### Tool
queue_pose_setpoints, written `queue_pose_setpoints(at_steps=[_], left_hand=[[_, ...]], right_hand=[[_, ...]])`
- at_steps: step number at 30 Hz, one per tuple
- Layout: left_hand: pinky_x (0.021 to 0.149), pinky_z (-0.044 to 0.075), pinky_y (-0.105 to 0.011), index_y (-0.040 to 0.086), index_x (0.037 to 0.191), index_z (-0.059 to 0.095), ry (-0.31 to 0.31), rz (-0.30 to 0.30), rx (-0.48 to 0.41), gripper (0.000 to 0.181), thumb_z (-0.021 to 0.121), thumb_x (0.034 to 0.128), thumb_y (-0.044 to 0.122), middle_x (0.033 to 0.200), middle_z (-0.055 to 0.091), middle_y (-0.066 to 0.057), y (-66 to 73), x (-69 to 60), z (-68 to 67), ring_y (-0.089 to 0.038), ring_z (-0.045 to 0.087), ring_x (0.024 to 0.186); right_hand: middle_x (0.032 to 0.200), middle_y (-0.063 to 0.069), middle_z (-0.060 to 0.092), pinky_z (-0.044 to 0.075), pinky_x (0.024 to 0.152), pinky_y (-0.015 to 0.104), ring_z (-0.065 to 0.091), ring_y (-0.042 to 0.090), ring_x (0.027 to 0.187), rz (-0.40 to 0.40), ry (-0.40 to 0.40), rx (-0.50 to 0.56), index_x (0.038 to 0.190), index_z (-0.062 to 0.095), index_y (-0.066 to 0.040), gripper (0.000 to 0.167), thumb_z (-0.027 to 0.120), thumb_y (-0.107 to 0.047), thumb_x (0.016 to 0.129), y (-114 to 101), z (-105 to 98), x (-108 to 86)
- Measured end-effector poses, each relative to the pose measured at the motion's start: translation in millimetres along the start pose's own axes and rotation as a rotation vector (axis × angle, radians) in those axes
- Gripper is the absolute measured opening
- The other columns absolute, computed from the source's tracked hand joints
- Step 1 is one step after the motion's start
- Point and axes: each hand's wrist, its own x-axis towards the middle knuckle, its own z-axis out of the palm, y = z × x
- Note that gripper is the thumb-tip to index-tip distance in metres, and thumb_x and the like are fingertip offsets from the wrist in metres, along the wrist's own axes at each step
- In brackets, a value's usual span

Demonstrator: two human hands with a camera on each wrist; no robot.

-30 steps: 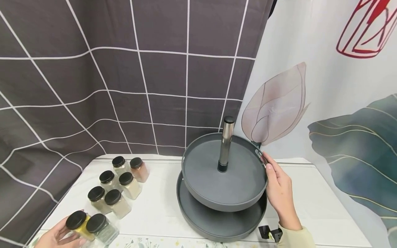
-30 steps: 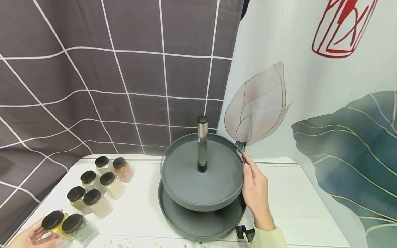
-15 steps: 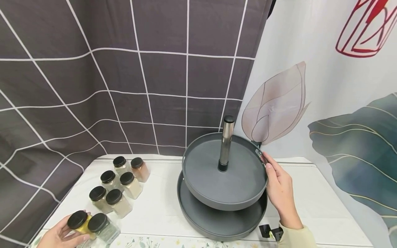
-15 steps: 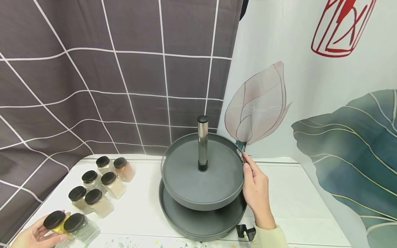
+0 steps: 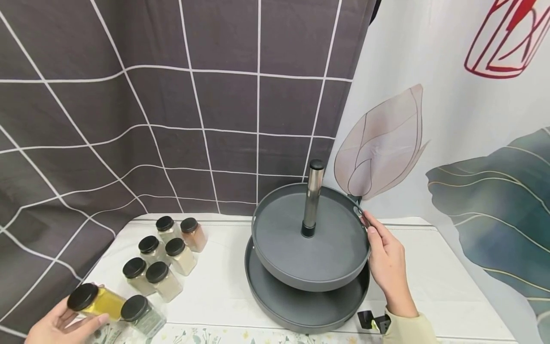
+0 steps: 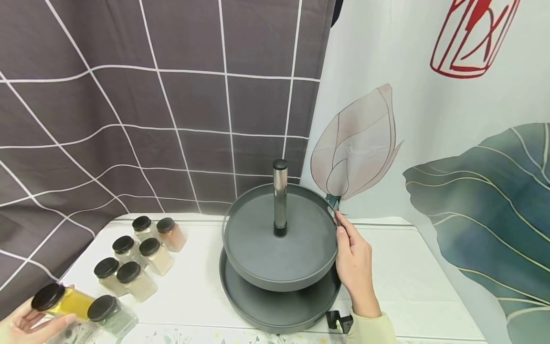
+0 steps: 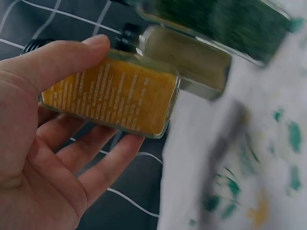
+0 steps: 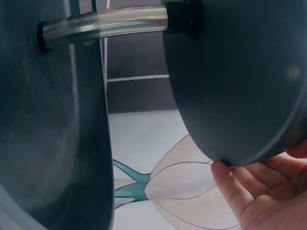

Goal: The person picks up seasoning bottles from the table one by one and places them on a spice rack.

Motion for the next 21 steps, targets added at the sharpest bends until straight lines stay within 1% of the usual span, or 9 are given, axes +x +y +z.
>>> queue_pose_setpoints(at_steps=[2,5,7,8,14,16,19,20,21], left_hand=[[0.066,0.056,-0.01,0.031,0.121,0.069,0.02,-0.011,-0.053,0.058,0.08,0.0797,-0.008,0.102,0.067,0.031,9.8,-0.4,-0.3,0.013,0.063,0.086],[0.063,0.055,-0.01,0.032,0.121,0.067,0.049,0.014,-0.018,0.06,0.08,0.0794,-0.009,0.1,0.067,0.033,24.0,-1.6,0.6,0.012,0.066,0.08],[0.061,0.056,-0.011,0.031,0.121,0.067,0.062,0.011,-0.048,0.06,0.079,0.079,-0.011,0.097,0.068,0.032,33.2,-2.6,1.1,0.008,0.068,0.076],[0.061,0.055,-0.01,0.031,0.122,0.067,0.078,0.021,-0.019,0.061,0.079,0.079,-0.01,0.096,0.068,0.032,38.1,-2.8,2.5,0.008,0.068,0.075],[0.062,0.051,-0.005,0.036,0.117,0.061,0.147,-0.023,-0.073,0.06,0.081,0.0794,-0.007,0.09,0.068,0.034,65.7,-0.3,10.1,0.01,0.067,0.072],[0.065,0.051,-0.003,0.034,0.116,0.061,0.17,-0.006,-0.141,0.061,0.079,0.0786,-0.011,0.09,0.069,0.032,71.5,1.9,13.1,0.012,0.066,0.077],[0.069,0.052,-0.004,0.028,0.118,0.063,0.16,0.043,-0.252,0.062,0.076,0.078,-0.017,0.095,0.072,0.025,78.8,5.1,16.4,0.011,0.066,0.084],[0.07,0.052,-0.004,0.027,0.12,0.063,0.152,0.056,-0.25,0.062,0.076,0.0784,-0.017,0.096,0.072,0.024,81.4,5.9,17.4,0.011,0.066,0.086],[0.071,0.052,-0.004,0.026,0.123,0.063,0.145,0.069,-0.212,0.061,0.076,0.0794,-0.015,0.097,0.072,0.025,84.3,6.5,19.1,0.012,0.066,0.087]], right_hand=[[0.133,0.012,0.064,0.036,0.098,0.001,0.048,-0.016,0.118,0.009,0.005,-0.006,0.141,0.057,-0.005,0.039,0.041,-0.019,0.109,0,0,-0.5],[0.133,0.012,0.064,0.037,0.098,0.001,0.049,-0.015,0.118,0.017,0.012,-0.007,0.141,0.058,-0.005,0.039,0.041,-0.019,0.109,-1,0,-0.9],[0.133,0.011,0.065,0.037,0.098,0.001,0.049,-0.015,0.118,0.019,0.016,-0.005,0.141,0.058,-0.005,0.038,0.041,-0.019,0.109,-1,1,-1.1],[0.133,0.011,0.065,0.037,0.098,0.001,0.049,-0.015,0.118,0.018,0.018,-0.002,0.141,0.058,-0.005,0.038,0.042,-0.019,0.109,0,1,-1.1],[0.132,0.01,0.065,0.037,0.099,0.002,0.051,-0.014,0.118,0.013,0.031,0.01,0.141,0.059,-0.007,0.038,0.042,-0.018,0.109,0,3,-1.3],[0.132,0.01,0.065,0.037,0.099,0.002,0.051,-0.014,0.118,0.017,0.035,0.012,0.141,0.059,-0.008,0.037,0.042,-0.018,0.109,0,3,-1.9],[0.132,0.009,0.066,0.037,0.099,0.003,0.051,-0.014,0.118,0.026,0.042,0.013,0.141,0.059,-0.009,0.037,0.042,-0.018,0.109,-1,3,-2.7],[0.132,0.009,0.066,0.037,0.099,0.003,0.051,-0.014,0.118,0.029,0.045,0.015,0.14,0.059,-0.009,0.037,0.042,-0.018,0.109,-2,3,-3.1],[0.131,0.009,0.066,0.037,0.099,0.003,0.051,-0.014,0.118,0.032,0.049,0.017,0.14,0.06,-0.009,0.037,0.042,-0.018,0.109,-2,4,-3.3]])
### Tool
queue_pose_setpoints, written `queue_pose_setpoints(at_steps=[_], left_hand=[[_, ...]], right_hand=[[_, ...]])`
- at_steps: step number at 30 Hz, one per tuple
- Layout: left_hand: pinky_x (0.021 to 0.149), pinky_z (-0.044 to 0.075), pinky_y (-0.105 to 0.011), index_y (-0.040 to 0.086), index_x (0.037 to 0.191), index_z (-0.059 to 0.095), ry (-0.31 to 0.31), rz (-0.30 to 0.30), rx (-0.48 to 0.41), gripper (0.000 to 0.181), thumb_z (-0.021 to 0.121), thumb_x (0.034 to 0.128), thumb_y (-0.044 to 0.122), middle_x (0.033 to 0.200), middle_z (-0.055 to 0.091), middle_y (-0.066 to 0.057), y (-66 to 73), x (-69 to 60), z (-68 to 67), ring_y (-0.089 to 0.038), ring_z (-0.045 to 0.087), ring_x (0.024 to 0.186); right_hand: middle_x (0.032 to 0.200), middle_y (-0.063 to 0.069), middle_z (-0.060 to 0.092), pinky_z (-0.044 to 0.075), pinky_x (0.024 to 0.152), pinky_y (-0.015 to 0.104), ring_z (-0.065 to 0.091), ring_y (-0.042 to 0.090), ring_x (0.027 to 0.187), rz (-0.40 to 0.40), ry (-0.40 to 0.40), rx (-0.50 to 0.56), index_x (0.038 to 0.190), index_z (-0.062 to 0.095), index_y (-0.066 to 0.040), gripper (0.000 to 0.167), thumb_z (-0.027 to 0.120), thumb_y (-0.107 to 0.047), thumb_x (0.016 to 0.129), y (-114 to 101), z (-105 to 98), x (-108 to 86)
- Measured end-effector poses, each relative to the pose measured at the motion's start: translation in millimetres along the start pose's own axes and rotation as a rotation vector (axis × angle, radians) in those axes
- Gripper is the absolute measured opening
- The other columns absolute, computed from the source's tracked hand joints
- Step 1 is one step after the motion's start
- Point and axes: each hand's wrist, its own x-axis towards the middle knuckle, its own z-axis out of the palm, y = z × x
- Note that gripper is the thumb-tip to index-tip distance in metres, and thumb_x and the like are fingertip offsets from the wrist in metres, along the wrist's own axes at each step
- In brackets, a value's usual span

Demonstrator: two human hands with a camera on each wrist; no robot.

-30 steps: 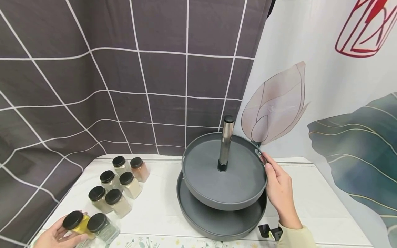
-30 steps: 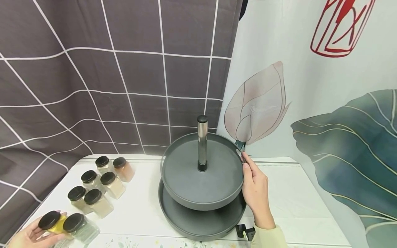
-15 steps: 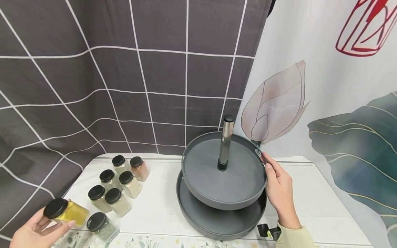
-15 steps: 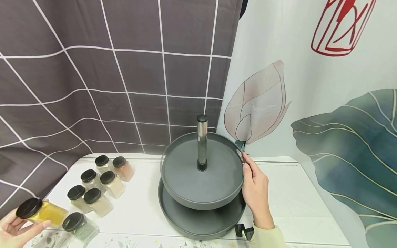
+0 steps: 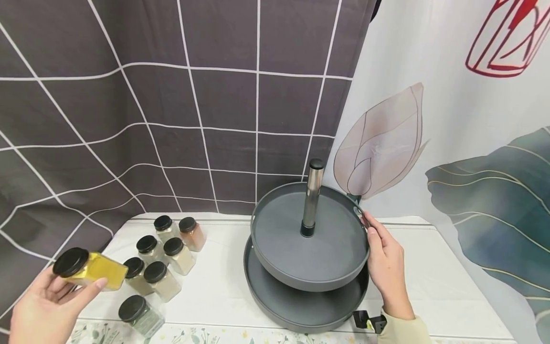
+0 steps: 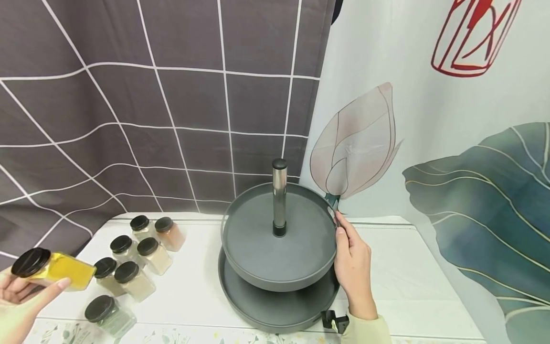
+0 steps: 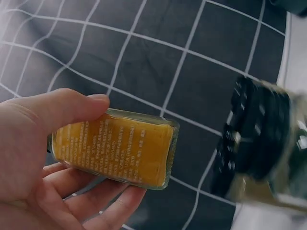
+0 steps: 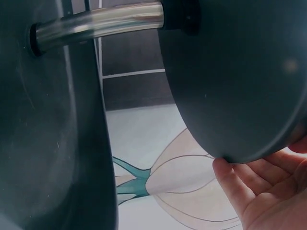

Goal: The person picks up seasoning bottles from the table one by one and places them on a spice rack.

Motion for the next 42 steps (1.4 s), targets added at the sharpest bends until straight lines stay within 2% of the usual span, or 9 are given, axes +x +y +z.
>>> queue_pose_setpoints(at_steps=[4,6,15,19,23,28,33,40,42], left_hand=[[0.073,0.05,-0.003,0.026,0.132,0.059,0.004,0.047,0.242,0.063,0.081,0.0811,-0.003,0.101,0.067,0.032,12.2,0.5,10.3,0.016,0.063,0.087],[0.074,0.05,-0.002,0.026,0.134,0.058,0.008,0.062,0.3,0.064,0.082,0.0814,-0.001,0.101,0.066,0.033,17.3,0.2,16.7,0.015,0.064,0.086],[0.077,0.051,-0.004,0.025,0.128,0.058,0.008,0.096,0.25,0.059,0.081,0.0815,-0.003,0.103,0.068,0.029,42.7,-1.3,53.8,0.011,0.067,0.086],[0.077,0.052,-0.006,0.022,0.13,0.058,-0.014,0.1,0.194,0.06,0.081,0.0807,-0.004,0.104,0.069,0.026,51.5,0.2,71.1,0.008,0.068,0.087],[0.078,0.054,-0.009,0.017,0.133,0.057,-0.051,0.128,0.2,0.061,0.082,0.0814,-0.001,0.105,0.068,0.025,60.8,1.6,86.7,0.008,0.067,0.09],[0.08,0.056,-0.013,0.007,0.131,0.057,-0.102,0.233,0.233,0.057,0.083,0.0802,0.0,0.106,0.068,0.022,74.8,1.4,109.6,0.006,0.067,0.094],[0.081,0.057,-0.015,0.001,0.128,0.059,-0.166,0.33,0.175,0.056,0.083,0.0777,-0.006,0.104,0.069,0.019,84.1,4.2,132.6,0.003,0.068,0.094],[0.086,0.057,-0.019,0.001,0.128,0.058,-0.263,0.337,0.126,0.053,0.081,0.081,-0.003,0.117,0.071,-0.011,93.3,5.7,163.1,-0.001,0.068,0.101],[0.088,0.056,-0.019,0.003,0.13,0.058,-0.284,0.346,0.134,0.054,0.081,0.0818,-0.002,0.119,0.07,-0.012,94.5,7.1,170.6,-0.004,0.067,0.105]], right_hand=[[0.131,0.008,0.066,0.038,0.1,0.003,0.052,-0.013,0.118,0.006,0.014,0.015,0.14,0.06,-0.009,0.037,0.042,-0.017,0.109,-1,1,-0.6],[0.131,0.009,0.066,0.038,0.1,0.004,0.053,-0.012,0.118,0.003,0.019,0.023,0.14,0.06,-0.008,0.037,0.042,-0.017,0.109,-1,2,-0.8],[0.132,0.01,0.066,0.038,0.099,0.003,0.052,-0.013,0.118,0.004,0.031,0.015,0.14,0.06,-0.008,0.037,0.043,-0.016,0.108,0,1,-3.4],[0.132,0.01,0.066,0.038,0.099,0.003,0.053,-0.013,0.118,0.002,0.032,0.018,0.14,0.06,-0.008,0.036,0.043,-0.017,0.108,0,1,-4.3],[0.131,0.01,0.066,0.039,0.098,0.003,0.053,-0.012,0.118,-0.009,0.031,0.028,0.139,0.06,-0.009,0.036,0.044,-0.016,0.108,0,1,-4.9],[0.131,0.008,0.066,0.04,0.098,0.004,0.054,-0.011,0.118,-0.02,0.036,0.034,0.139,0.061,-0.011,0.035,0.045,-0.015,0.108,0,0,-4.7],[0.131,0.008,0.066,0.04,0.098,0.004,0.054,-0.011,0.118,-0.026,0.036,0.04,0.139,0.061,-0.011,0.035,0.046,-0.014,0.107,0,0,-4.5],[0.13,0.008,0.067,0.04,0.097,0.003,0.054,-0.011,0.118,-0.028,0.04,0.025,0.139,0.061,-0.01,0.035,0.046,-0.015,0.107,0,0,-4.9],[0.13,0.008,0.066,0.04,0.097,0.003,0.054,-0.012,0.118,-0.027,0.039,0.023,0.139,0.061,-0.01,0.035,0.045,-0.015,0.108,0,0,-5.1]])
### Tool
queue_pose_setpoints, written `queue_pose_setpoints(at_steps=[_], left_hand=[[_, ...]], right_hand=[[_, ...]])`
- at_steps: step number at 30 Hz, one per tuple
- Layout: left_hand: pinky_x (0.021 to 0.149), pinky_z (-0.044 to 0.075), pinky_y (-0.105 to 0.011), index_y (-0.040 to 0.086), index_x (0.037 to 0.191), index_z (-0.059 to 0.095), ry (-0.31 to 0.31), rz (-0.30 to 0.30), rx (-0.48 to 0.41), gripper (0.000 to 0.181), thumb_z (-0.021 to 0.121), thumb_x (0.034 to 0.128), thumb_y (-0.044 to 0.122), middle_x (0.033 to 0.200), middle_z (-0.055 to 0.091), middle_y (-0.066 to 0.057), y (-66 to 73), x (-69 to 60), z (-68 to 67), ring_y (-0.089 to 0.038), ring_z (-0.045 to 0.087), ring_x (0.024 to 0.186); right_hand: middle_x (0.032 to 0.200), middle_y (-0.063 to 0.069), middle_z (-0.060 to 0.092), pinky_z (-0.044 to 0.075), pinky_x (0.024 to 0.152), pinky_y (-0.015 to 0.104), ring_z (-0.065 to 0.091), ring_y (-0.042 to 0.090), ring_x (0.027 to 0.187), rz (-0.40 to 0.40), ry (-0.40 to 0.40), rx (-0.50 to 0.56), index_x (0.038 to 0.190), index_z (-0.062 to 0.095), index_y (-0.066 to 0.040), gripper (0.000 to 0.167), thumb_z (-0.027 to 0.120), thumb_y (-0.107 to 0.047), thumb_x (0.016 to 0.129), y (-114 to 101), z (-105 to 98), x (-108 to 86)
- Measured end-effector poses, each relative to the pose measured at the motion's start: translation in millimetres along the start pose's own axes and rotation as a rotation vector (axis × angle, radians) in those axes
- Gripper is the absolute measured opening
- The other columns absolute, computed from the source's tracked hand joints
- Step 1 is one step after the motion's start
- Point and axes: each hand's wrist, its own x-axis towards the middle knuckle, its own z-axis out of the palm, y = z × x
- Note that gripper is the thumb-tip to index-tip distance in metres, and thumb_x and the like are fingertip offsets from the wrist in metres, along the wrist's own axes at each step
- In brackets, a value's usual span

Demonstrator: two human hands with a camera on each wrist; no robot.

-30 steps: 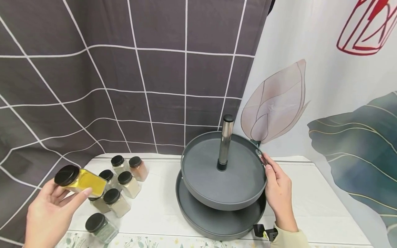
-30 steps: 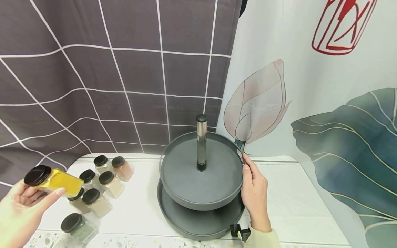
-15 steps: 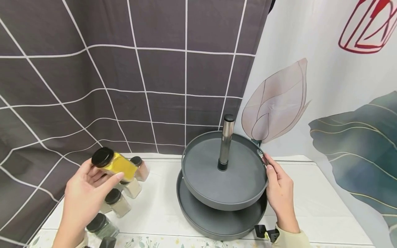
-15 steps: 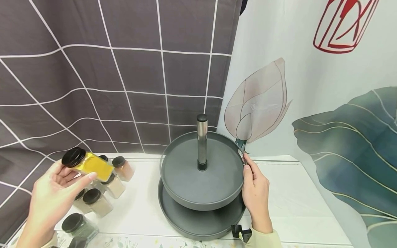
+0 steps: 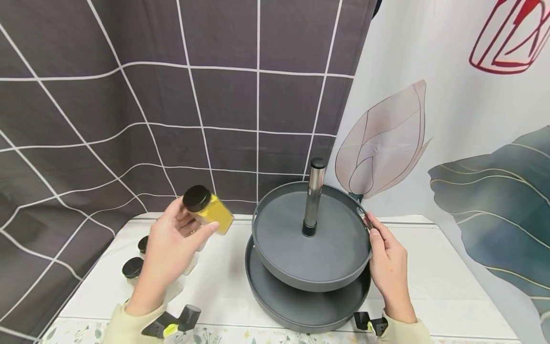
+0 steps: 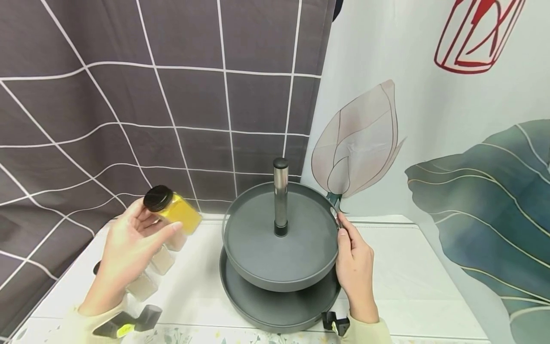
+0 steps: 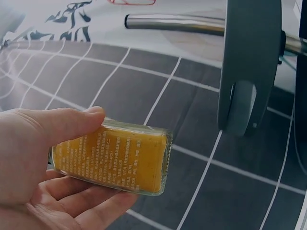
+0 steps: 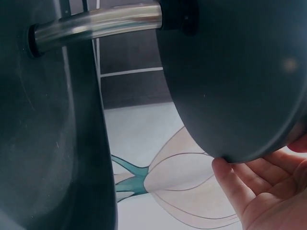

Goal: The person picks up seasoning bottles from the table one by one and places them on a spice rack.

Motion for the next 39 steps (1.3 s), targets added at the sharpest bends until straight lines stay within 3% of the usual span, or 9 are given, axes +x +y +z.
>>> queue_pose_setpoints(at_steps=[7,19,28,39], left_hand=[[0.093,0.054,-0.021,0.002,0.132,0.057,-0.028,0.061,-0.012,0.058,0.081,0.0799,-0.005,0.12,0.07,-0.011,2.1,11.6,23.0,-0.022,0.067,0.114],[0.095,0.054,-0.026,0.004,0.134,0.055,-0.08,0.082,-0.06,0.061,0.084,0.0806,0.003,0.125,0.068,-0.011,9.7,23.1,60.6,-0.022,0.066,0.116],[0.099,0.054,-0.035,0.003,0.136,0.054,-0.082,0.067,0.022,0.061,0.083,0.0827,0.009,0.127,0.067,-0.011,10.9,27.1,79.9,-0.024,0.066,0.116],[0.093,0.058,-0.04,0.002,0.132,0.057,-0.054,0.087,0.119,0.062,0.087,0.0792,0.016,0.118,0.071,-0.012,-1.5,29.3,95.0,-0.025,0.07,0.107]], right_hand=[[0.131,0.009,0.066,0.04,0.097,0.003,0.054,-0.011,0.118,-0.001,-0.003,0.009,0.139,0.061,-0.01,0.035,0.046,-0.014,0.107,1,0,-0.2],[0.13,0.009,0.066,0.04,0.097,0.003,0.054,-0.012,0.117,-0.012,0.0,0.006,0.139,0.061,-0.009,0.035,0.046,-0.013,0.107,1,1,-0.2],[0.129,0.01,0.067,0.04,0.096,0.003,0.054,-0.013,0.117,-0.022,0.004,-0.013,0.138,0.062,-0.008,0.035,0.046,-0.013,0.107,1,0,0.0],[0.129,0.01,0.067,0.04,0.097,0.003,0.054,-0.012,0.116,-0.02,0.001,-0.006,0.138,0.062,-0.007,0.035,0.046,-0.013,0.107,1,0,0.5]])
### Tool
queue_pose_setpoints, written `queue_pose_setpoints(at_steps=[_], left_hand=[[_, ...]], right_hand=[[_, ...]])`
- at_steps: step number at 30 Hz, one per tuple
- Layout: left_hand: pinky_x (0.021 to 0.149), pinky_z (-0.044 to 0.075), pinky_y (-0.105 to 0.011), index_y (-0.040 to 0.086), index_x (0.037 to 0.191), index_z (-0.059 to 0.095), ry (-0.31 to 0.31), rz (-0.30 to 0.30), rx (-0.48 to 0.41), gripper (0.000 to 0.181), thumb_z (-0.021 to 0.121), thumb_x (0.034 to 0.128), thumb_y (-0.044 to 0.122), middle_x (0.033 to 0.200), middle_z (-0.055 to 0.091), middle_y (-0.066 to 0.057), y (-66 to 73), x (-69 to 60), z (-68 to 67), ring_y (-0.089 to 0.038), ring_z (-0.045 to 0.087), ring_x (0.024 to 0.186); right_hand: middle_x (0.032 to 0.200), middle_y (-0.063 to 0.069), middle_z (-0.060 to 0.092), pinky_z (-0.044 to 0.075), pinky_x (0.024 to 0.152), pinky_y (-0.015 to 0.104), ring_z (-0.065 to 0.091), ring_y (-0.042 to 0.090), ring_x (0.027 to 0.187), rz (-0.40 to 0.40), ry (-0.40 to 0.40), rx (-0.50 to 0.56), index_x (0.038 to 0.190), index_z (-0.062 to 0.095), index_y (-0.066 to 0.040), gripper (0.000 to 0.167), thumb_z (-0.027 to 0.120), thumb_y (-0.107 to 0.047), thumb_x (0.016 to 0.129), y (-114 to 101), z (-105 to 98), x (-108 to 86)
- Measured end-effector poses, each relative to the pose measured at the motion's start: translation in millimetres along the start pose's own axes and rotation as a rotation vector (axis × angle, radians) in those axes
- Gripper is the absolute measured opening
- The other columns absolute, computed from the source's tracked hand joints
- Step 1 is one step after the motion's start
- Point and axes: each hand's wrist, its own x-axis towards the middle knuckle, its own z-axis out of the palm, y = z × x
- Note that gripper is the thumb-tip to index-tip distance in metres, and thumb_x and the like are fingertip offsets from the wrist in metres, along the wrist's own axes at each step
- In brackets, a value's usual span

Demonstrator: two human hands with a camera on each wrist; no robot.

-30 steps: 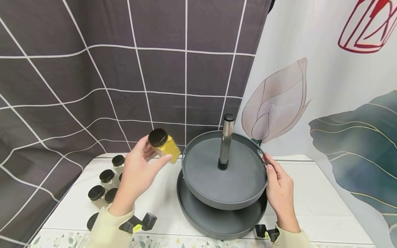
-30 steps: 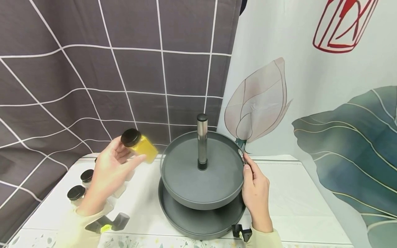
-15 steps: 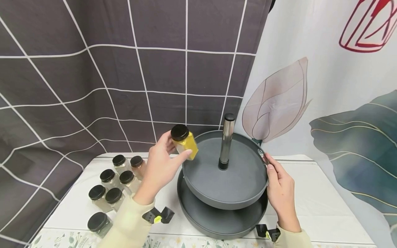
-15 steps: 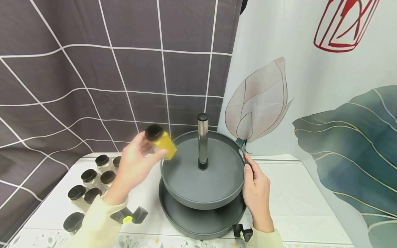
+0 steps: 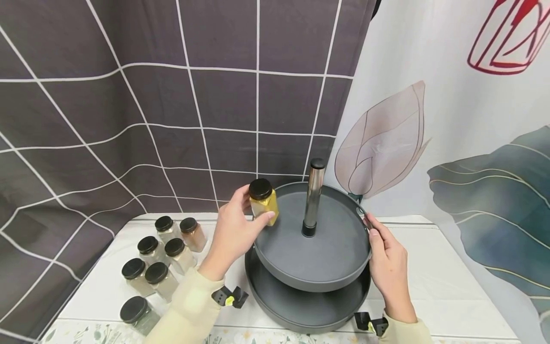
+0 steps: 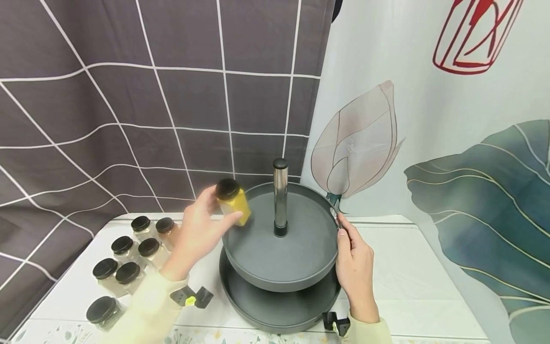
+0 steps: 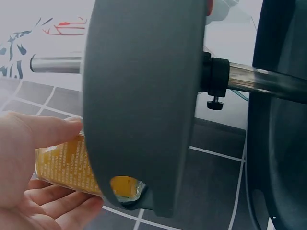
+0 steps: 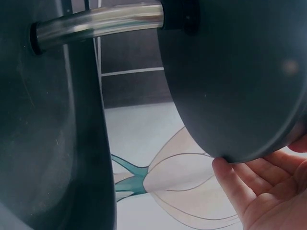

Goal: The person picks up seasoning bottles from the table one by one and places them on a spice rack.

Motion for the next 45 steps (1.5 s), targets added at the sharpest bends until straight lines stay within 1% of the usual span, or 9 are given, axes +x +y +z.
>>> queue_pose_setpoints(at_steps=[3,6,11,18,24,34,45], left_hand=[[0.09,0.057,-0.041,0.003,0.132,0.057,0.002,-0.021,0.026,0.063,0.087,0.079,0.02,0.117,0.071,-0.011,-1.6,0.3,2.5,-0.025,0.07,0.107],[0.087,0.056,-0.044,0.003,0.134,0.056,-0.01,-0.043,0.056,0.066,0.086,0.0793,0.023,0.119,0.071,-0.012,-1.9,-0.7,3.9,-0.026,0.068,0.11],[0.089,0.055,-0.048,0.004,0.136,0.054,-0.032,-0.058,0.086,0.069,0.087,0.0793,0.026,0.119,0.07,-0.013,-2.6,-1.5,7.2,-0.027,0.067,0.111],[0.086,0.056,-0.045,0.003,0.136,0.054,-0.044,-0.06,0.097,0.071,0.088,0.078,0.026,0.116,0.071,-0.013,-4.8,-1.6,12.2,-0.025,0.068,0.107],[0.088,0.055,-0.046,0.002,0.135,0.055,-0.041,-0.064,0.102,0.071,0.088,0.0775,0.026,0.115,0.072,-0.014,-6.3,-1.9,15.6,-0.026,0.068,0.106],[0.095,0.055,-0.047,0.002,0.136,0.054,-0.045,-0.067,0.092,0.07,0.087,0.0787,0.026,0.118,0.071,-0.015,-9.1,-2.8,18.0,-0.027,0.068,0.11],[0.094,0.054,-0.048,0.004,0.135,0.054,-0.054,-0.052,0.091,0.067,0.086,0.0802,0.026,0.118,0.071,-0.014,-10.1,-2.7,19.7,-0.026,0.067,0.11]], right_hand=[[0.129,0.01,0.067,0.04,0.097,0.003,0.054,-0.012,0.116,0.0,0.001,0.0,0.138,0.062,-0.008,0.035,0.046,-0.013,0.107,0,0,0.1],[0.129,0.01,0.067,0.04,0.096,0.003,0.054,-0.013,0.116,0.0,0.003,-0.002,0.138,0.062,-0.008,0.035,0.046,-0.013,0.107,0,0,0.1],[0.129,0.01,0.067,0.04,0.097,0.003,0.054,-0.013,0.116,0.003,0.0,0.001,0.138,0.061,-0.008,0.035,0.046,-0.013,0.107,-1,0,0.5],[0.129,0.01,0.067,0.04,0.097,0.003,0.055,-0.013,0.115,0.011,0.003,0.002,0.138,0.062,-0.008,0.035,0.046,-0.014,0.107,-1,0,0.4],[0.13,0.01,0.067,0.04,0.097,0.003,0.055,-0.012,0.116,0.007,0.003,0.007,0.138,0.061,-0.008,0.035,0.046,-0.013,0.107,0,1,0.8],[0.129,0.011,0.067,0.04,0.097,0.003,0.055,-0.012,0.116,0.013,-0.004,0.012,0.138,0.061,-0.007,0.035,0.046,-0.013,0.107,-1,1,0.3],[0.129,0.012,0.067,0.04,0.097,0.003,0.055,-0.012,0.116,0.001,0.004,0.013,0.137,0.061,-0.005,0.035,0.046,-0.012,0.107,1,1,0.3]])
